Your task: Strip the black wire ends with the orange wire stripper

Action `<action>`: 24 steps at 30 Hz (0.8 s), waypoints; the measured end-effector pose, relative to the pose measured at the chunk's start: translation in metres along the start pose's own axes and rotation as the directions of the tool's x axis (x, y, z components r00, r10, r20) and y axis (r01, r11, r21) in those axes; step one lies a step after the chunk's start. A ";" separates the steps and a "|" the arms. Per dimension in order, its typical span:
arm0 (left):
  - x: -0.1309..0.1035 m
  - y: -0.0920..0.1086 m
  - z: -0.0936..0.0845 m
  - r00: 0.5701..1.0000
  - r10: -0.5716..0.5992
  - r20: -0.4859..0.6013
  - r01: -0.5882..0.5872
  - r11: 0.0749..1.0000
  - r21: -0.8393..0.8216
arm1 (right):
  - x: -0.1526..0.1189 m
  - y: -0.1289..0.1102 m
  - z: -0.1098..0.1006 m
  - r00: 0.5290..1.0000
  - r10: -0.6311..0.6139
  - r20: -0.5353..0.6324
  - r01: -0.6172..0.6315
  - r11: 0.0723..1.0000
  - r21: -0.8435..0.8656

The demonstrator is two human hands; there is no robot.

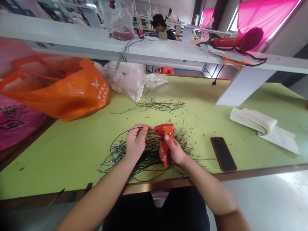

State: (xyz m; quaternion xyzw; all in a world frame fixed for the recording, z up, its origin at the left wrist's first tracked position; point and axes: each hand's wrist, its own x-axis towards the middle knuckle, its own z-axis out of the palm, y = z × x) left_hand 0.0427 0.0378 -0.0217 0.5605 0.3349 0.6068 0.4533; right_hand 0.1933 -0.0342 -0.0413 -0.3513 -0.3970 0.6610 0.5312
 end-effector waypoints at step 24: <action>-0.009 -0.003 -0.002 0.920 0.389 0.046 -0.384 0.873 0.299 | 0.011 -0.014 -0.010 0.972 -0.231 -0.052 0.232 0.973 0.018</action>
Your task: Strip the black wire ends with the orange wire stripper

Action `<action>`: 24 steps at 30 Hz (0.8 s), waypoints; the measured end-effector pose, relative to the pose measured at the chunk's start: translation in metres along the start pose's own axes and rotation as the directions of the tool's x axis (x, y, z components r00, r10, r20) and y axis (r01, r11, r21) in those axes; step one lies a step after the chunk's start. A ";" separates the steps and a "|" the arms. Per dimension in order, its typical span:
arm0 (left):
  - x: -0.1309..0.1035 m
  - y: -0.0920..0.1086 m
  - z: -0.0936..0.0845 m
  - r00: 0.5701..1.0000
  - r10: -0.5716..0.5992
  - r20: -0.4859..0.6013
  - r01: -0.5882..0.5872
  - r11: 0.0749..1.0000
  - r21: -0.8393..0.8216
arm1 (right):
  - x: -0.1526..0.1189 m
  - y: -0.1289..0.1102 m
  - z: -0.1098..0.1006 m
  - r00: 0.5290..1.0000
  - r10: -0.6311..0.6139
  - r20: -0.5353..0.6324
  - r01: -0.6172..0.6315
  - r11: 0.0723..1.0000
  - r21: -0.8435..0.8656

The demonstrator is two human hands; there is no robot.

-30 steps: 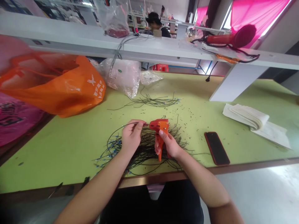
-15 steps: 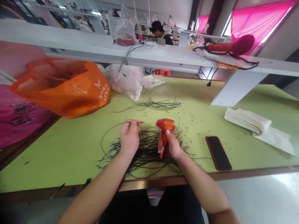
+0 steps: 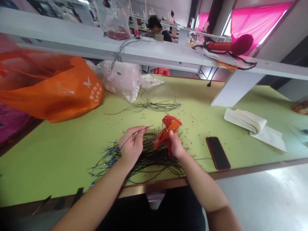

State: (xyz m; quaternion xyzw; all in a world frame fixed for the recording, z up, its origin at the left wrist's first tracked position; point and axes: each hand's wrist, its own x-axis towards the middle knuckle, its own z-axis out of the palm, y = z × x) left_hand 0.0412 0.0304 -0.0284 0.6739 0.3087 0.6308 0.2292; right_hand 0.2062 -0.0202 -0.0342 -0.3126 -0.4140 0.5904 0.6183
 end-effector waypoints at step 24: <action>-0.008 0.012 0.003 0.897 0.389 0.209 -0.402 0.915 0.024 | -0.007 0.030 -0.005 0.969 0.069 -0.236 -0.073 0.997 -0.007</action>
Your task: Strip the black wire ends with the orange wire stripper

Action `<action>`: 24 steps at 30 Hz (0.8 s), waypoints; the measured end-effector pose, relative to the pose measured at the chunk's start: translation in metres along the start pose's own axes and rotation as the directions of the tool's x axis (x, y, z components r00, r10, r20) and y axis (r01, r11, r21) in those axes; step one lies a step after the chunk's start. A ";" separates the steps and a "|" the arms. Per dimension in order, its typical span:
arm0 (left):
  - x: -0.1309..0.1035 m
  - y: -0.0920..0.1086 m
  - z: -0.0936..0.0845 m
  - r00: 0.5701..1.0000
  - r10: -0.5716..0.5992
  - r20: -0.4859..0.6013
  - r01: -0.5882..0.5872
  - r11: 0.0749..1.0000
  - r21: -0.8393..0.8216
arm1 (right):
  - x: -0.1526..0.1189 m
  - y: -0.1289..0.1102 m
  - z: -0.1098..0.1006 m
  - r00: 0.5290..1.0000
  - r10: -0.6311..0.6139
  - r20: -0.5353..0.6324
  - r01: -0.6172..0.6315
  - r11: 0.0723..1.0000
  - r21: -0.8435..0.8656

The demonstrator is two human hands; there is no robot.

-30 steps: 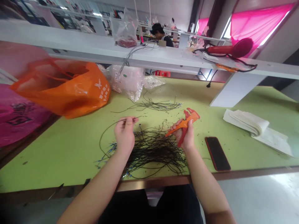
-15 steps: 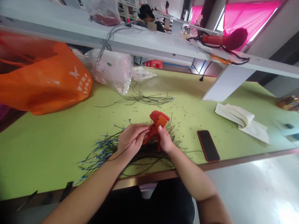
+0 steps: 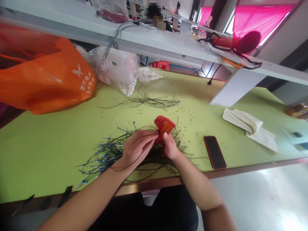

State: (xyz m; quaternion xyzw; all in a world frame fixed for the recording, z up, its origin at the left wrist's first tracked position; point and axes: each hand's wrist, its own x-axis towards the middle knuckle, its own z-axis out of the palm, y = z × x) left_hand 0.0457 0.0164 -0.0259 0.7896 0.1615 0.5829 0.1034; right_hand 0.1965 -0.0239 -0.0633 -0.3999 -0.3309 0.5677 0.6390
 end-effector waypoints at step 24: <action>-0.001 0.008 0.001 1.000 0.007 -0.027 -0.009 0.997 -0.081 | -0.010 -0.009 0.004 0.997 -0.051 -0.054 0.047 0.996 -0.071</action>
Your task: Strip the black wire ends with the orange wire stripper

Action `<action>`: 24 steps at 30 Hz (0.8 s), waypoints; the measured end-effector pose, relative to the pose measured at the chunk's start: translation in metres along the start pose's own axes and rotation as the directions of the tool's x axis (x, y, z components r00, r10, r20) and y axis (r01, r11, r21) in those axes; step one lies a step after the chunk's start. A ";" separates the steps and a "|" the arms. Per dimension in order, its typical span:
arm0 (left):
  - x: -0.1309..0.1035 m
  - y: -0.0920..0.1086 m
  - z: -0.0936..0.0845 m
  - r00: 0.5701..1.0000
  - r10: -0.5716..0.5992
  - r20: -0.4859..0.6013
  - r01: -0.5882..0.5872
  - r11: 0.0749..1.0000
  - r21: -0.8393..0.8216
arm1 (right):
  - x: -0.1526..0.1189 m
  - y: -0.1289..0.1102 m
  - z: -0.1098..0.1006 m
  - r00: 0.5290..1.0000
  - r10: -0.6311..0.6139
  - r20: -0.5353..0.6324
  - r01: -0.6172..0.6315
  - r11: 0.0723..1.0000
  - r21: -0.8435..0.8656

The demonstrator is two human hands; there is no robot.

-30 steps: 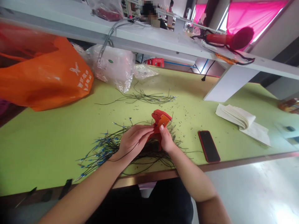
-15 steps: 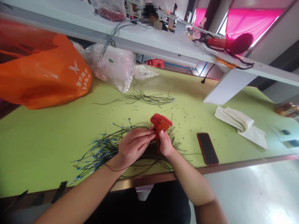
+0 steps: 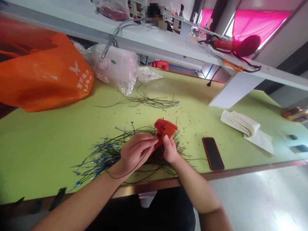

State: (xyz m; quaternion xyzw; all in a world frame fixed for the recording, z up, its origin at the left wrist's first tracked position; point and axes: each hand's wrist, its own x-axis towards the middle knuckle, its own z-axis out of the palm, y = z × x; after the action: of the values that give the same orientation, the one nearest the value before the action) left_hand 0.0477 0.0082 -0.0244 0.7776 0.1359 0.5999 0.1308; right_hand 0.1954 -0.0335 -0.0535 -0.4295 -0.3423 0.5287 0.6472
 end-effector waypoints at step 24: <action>0.003 0.003 -0.001 0.992 -0.116 -0.052 0.111 0.990 -0.086 | 0.005 -0.013 0.009 0.996 -0.040 0.074 0.042 0.999 -0.016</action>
State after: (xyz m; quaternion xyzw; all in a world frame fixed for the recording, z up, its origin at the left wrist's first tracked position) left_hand 0.0475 0.0062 -0.0200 0.7453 0.1586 0.6183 0.1928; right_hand 0.1937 -0.0281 -0.0380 -0.4082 -0.3793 0.5277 0.6411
